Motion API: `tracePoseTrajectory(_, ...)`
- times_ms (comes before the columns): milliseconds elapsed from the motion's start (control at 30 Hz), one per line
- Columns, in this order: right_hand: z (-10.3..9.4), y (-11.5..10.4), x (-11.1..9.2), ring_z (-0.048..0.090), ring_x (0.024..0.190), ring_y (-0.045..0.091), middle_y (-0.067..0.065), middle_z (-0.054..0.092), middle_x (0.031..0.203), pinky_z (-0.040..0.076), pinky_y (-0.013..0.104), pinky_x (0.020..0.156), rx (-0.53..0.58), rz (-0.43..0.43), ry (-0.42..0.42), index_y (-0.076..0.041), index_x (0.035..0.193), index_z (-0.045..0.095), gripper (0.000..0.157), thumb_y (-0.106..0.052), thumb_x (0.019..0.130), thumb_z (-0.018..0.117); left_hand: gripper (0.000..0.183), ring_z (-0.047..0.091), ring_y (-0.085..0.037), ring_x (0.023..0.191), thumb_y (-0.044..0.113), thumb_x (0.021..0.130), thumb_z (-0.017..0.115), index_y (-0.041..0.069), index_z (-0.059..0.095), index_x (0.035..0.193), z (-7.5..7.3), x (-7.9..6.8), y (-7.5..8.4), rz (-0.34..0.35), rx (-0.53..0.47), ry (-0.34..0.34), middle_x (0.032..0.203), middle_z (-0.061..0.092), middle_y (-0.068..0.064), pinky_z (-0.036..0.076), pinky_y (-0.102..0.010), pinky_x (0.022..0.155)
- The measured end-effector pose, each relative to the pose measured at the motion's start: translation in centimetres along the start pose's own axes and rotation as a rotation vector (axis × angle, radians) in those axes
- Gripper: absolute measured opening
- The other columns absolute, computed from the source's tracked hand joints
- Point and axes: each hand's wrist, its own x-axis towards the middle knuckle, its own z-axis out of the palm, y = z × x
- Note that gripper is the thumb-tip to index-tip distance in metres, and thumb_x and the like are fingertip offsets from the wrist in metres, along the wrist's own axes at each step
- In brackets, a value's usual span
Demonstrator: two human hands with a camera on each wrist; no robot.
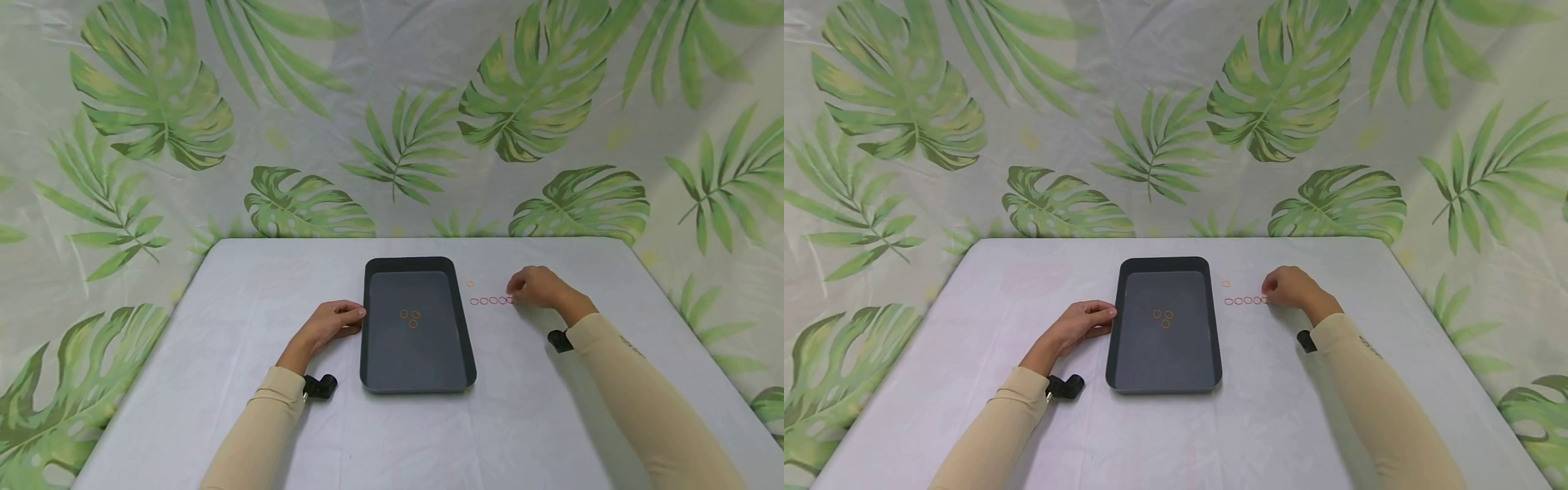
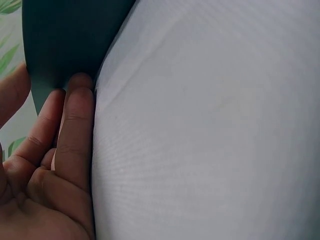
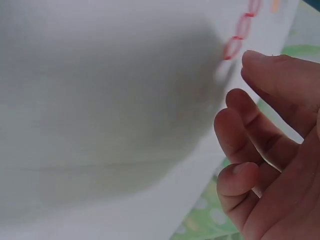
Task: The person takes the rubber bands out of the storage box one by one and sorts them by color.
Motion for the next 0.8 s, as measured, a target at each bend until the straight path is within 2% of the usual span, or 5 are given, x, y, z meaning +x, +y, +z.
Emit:
tracePoseTrajectory(167, -1.2, -2.0, 0.1, 0.064, 0.1, 0.036, 0.021, 0.071, 0.108, 0.053, 0.052, 0.087, 0.004, -0.053, 0.055, 0.004, 0.109, 0.072, 0.023, -0.008, 0.091, 0.066, 0.032, 0.063, -0.009, 0.093, 0.017, 0.096, 0.066, -0.004, 0.066, 0.12, 0.0, 0.0, 0.1, -0.009, 0.0, 0.002, 0.105, 0.067, -0.003, 0.058, -0.028, 0.091)
tracePoseTrajectory(400, -2.7, -6.2, 0.3, 0.066, 0.094, 0.031, 0.019, 0.07, 0.11, 0.055, 0.049, 0.083, 0.021, -0.184, 0.107, -0.002, 0.113, 0.072, 0.023, -0.009, 0.092, 0.068, 0.031, 0.063, -0.008, 0.091, 0.016, 0.096, 0.065, -0.004, 0.066, 0.12, 0.0, -0.1, 0.0, -0.011, -0.001, 0.004, 0.104, 0.068, -0.002, 0.058, -0.027, 0.09)
tracePoseTrajectory(800, -2.2, -13.2, 1.1, 0.065, 0.093, 0.026, 0.012, 0.068, 0.113, 0.056, 0.041, 0.081, 0.003, -0.348, 0.054, -0.008, 0.111, 0.073, 0.019, -0.009, 0.094, 0.066, 0.032, 0.063, -0.008, 0.091, 0.016, 0.096, 0.065, -0.005, 0.065, 0.121, -0.1, 0.0, -0.1, -0.002, -0.004, -0.01, 0.101, 0.067, -0.001, 0.059, -0.026, 0.088)
